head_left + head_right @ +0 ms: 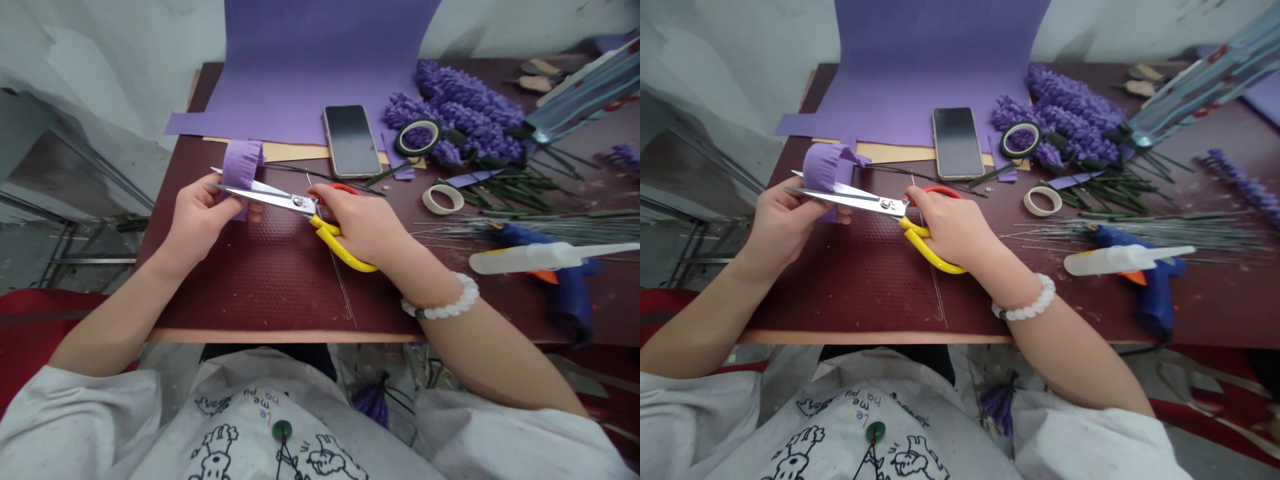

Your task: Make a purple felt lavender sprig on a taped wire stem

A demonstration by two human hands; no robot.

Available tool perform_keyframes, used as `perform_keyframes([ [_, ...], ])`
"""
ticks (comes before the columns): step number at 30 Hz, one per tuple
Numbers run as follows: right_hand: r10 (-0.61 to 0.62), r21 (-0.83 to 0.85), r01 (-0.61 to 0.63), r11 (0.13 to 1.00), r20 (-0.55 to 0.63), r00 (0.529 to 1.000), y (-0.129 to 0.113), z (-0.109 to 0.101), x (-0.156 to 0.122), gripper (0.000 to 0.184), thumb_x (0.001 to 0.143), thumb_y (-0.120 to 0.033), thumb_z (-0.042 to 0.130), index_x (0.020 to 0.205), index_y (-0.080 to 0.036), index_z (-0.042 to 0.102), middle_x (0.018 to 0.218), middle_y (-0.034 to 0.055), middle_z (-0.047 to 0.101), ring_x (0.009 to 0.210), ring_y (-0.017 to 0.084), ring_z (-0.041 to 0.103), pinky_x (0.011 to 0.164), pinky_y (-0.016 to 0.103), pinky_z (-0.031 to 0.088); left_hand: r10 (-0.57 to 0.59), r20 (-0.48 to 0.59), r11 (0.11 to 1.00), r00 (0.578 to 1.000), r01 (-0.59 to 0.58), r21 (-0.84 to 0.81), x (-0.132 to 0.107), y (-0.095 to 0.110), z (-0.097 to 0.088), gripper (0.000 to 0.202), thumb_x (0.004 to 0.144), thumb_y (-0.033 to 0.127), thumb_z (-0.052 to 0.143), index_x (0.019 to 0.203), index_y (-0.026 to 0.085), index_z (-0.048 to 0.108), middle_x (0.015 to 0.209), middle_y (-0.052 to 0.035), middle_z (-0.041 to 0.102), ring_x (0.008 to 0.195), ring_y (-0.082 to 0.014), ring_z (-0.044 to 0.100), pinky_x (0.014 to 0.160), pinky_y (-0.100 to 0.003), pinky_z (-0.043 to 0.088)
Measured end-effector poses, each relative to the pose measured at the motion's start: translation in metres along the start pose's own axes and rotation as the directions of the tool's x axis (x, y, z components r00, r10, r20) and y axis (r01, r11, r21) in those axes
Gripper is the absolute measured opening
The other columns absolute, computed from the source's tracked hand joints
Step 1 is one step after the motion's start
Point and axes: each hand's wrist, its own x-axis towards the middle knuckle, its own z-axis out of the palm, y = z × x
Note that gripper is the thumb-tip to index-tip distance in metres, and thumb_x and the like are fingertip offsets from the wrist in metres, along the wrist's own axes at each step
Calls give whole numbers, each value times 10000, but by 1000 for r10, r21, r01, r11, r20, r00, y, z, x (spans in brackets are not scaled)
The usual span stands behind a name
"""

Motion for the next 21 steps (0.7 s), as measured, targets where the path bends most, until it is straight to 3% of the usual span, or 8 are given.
perform_keyframes([
  [6, 25, -31, -25, 999, 9, 1000, -2, 1, 1, 485, 845, -371, 409, 1263, -149, 514, 1106, 114, 686, 836, 250, 625, 587, 301, 319, 12, 23, 1000, 1000, -12, 6, -1, 1, 1, 62, 707, 184, 704, 731, 144, 664, 648, -16, 668, 615, -149, 652, 675, -308, 581],
  [16, 79, -137, -80, 987, -11, 997, -2, 4, 3, 462, 834, -431, 409, 1174, -169, 580, 789, 83, 697, 661, 240, 604, 530, 287, 248, -37, 22, 999, 999, 37, 11, -1, 1, -1, 37, 729, 158, 677, 746, 126, 673, 665, -22, 685, 594, -145, 663, 656, -303, 581],
  [19, 75, -117, -75, 990, 1, 997, -2, 4, 1, 471, 846, -425, 403, 1204, -165, 565, 851, 94, 704, 698, 249, 611, 547, 300, 304, -21, 10, 1000, 1000, 21, -17, 0, 0, 0, 20, 729, 132, 667, 725, 137, 649, 658, -17, 677, 571, -144, 654, 620, -300, 569],
  [21, 38, -58, -39, 998, -12, 999, -2, 3, -1, 495, 862, -414, 396, 1258, -148, 528, 1006, 125, 693, 831, 271, 621, 619, 327, 387, -13, 4, 999, 1000, 13, -46, 0, -1, 0, 36, 727, 124, 661, 713, 141, 633, 642, -9, 663, 541, -130, 633, 585, -283, 552],
])
